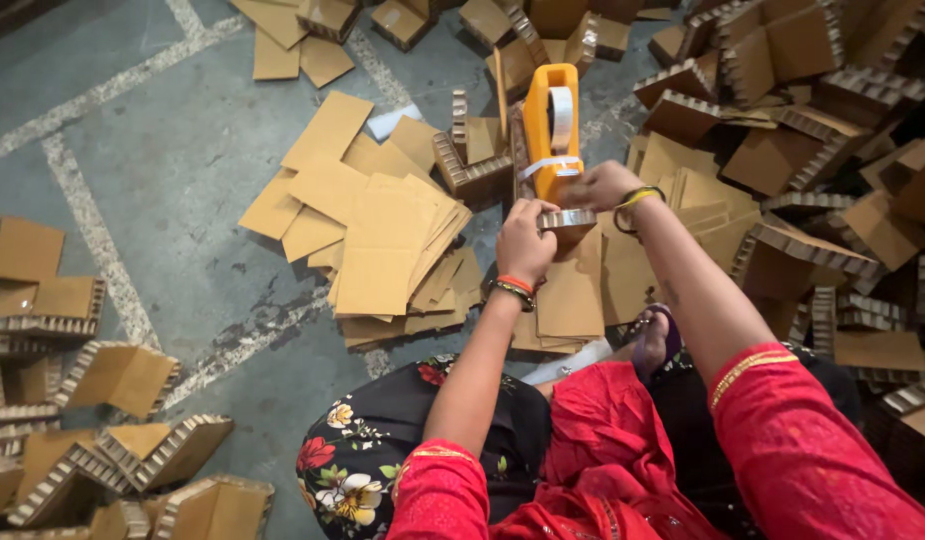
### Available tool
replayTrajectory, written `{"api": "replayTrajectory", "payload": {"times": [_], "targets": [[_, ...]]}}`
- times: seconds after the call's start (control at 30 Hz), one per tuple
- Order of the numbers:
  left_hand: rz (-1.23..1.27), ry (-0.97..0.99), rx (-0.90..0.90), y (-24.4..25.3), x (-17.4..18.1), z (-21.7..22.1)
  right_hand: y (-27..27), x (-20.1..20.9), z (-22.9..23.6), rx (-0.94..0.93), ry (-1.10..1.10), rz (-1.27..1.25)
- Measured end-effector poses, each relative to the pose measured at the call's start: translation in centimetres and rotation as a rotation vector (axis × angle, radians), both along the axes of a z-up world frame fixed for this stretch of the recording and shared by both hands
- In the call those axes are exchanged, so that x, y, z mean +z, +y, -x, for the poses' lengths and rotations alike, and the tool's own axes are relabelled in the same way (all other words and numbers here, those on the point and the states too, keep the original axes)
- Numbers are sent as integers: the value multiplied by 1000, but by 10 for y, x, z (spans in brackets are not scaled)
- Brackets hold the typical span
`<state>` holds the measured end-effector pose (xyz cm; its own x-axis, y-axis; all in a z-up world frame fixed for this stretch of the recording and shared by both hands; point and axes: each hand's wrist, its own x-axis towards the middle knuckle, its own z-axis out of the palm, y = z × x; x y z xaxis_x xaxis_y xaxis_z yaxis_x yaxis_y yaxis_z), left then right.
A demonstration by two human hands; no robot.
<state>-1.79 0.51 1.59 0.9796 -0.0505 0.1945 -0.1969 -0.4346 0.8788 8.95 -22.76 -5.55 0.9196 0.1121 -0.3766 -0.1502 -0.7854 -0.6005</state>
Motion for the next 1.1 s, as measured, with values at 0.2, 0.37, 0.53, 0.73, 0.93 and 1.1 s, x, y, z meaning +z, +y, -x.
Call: {"api": "replayTrajectory", "payload": {"times": [0.2,0.37,0.53,0.73,0.93,1.1], "targets": [[16,-195,-95,-1,6,28,-23,-24,41,8,245,-291],[-25,-459,-255,-23,16,53,-43,-18,115,-212,283,-794],[-81,-688,-368,-25,35,56,-41,33,125,-152,368,-913],[-62,-895,-463,-13,64,53,-28,86,125,-69,369,-1073],[287,-404,-447,10,71,38,-71,113,131,-166,327,-193],[-99,-46,-121,16,2,9,-80,112,116,625,127,132]]}}
